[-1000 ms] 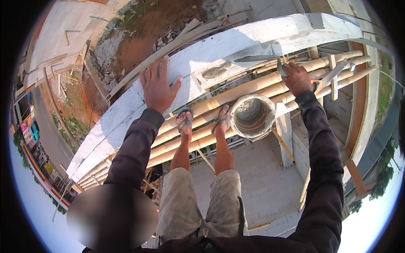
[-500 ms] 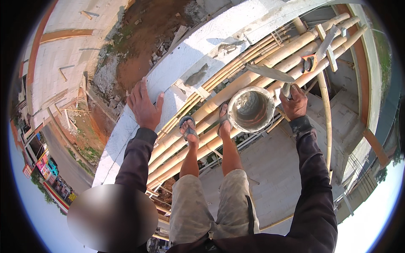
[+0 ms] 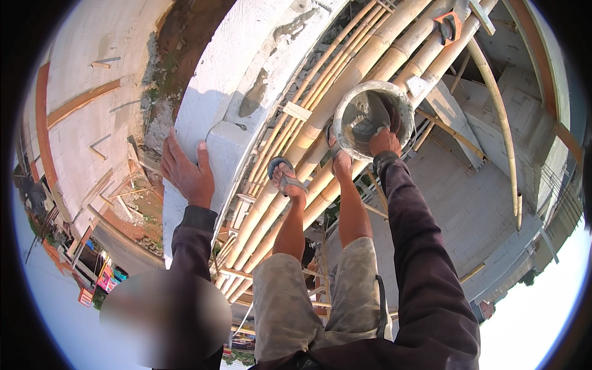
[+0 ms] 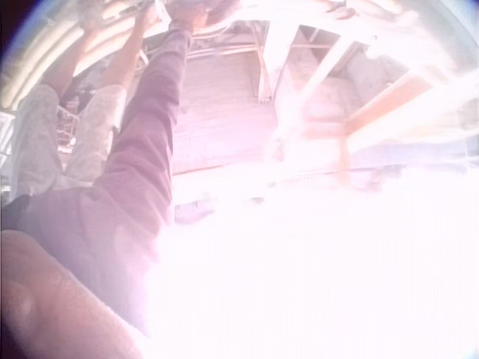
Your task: The person places white blocks onto a bamboo scaffold, applies cement with a trowel to the joints, and saws a block to size before setting it in place. The work continues with additional blocks being aligned and cemented along the scaffold.
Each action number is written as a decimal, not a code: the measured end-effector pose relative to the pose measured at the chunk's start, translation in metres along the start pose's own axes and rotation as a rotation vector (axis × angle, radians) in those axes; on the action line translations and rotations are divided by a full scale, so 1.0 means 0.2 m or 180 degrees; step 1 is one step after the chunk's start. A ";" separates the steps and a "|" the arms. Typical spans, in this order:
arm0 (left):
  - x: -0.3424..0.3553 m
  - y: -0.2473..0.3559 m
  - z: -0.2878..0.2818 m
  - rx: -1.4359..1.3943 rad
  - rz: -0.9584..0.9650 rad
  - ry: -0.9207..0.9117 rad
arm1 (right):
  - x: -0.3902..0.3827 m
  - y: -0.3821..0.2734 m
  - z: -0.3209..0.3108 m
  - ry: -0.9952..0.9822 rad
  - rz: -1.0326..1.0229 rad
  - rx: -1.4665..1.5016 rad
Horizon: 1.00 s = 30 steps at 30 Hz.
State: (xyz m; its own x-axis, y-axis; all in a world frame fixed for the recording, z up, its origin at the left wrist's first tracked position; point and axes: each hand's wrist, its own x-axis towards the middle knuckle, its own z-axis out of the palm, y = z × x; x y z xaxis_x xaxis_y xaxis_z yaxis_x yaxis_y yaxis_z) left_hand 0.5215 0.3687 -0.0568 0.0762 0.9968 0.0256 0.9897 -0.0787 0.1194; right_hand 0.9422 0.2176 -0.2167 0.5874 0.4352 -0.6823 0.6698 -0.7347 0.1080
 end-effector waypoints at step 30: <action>0.00 0.03 -0.02 -0.0060 -0.0130 -0.0131 | -0.49 0.16 -0.11 0.0832 0.0306 0.1737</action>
State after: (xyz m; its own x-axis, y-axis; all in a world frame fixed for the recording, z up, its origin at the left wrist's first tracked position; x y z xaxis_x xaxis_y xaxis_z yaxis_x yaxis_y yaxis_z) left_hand 0.5264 0.3677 -0.0517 0.0411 0.9989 -0.0206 0.9897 -0.0379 0.1382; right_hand 0.9169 0.1638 -0.1304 0.7719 0.4163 -0.4806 0.3195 -0.9075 -0.2728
